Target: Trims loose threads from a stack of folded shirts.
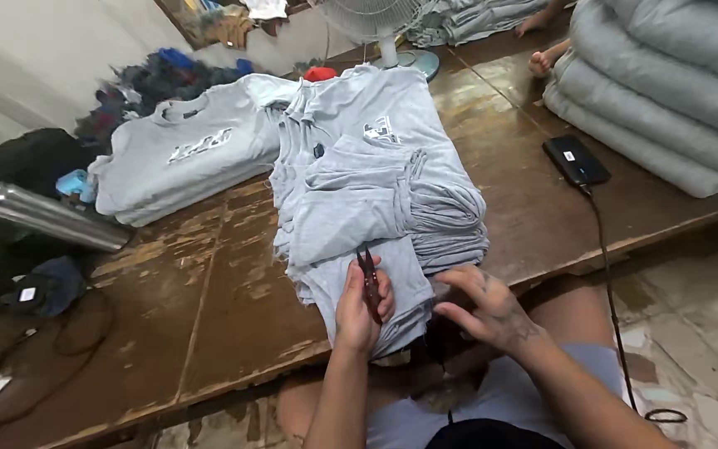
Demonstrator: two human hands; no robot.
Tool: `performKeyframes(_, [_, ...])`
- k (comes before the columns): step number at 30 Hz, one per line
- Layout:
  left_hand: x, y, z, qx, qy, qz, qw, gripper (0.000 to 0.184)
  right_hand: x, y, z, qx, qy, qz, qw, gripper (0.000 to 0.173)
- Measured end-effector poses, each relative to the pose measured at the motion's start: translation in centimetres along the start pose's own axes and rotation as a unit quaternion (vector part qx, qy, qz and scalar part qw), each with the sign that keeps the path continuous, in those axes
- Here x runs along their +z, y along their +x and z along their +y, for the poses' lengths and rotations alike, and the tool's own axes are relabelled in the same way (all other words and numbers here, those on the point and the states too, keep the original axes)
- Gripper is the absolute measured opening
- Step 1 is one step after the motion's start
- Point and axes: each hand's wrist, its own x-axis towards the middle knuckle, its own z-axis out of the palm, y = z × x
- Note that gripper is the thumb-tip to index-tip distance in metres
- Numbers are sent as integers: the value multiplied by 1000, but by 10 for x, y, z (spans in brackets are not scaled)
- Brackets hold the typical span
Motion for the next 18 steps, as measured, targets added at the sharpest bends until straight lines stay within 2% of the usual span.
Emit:
performKeyframes(4, [-4, -6, -4, 56, 90, -21, 994, 32, 26, 9, 1, 29, -33, -38, 998, 35])
performKeyframes(7, [-10, -9, -9, 116, 198, -69, 971, 41, 32, 5, 8, 15, -31, -39, 999, 30])
performKeyframes(11, [-6, -11, -11, 160, 327, -91, 927, 47, 26, 0, 15, -27, -17, -31, 999, 16])
performKeyframes(13, [-7, -12, -8, 178, 415, -110, 885, 45, 18, -3, 19, -36, -17, -28, 999, 18])
performKeyframes(15, [-9, -14, -1, 187, 508, -145, 828, 41, 11, -5, 18, -40, -8, -24, 999, 20])
performKeyframes(18, [-8, -18, 11, 192, 585, -208, 760, 36, 5, -5, 14, -55, -1, -11, 998, 21])
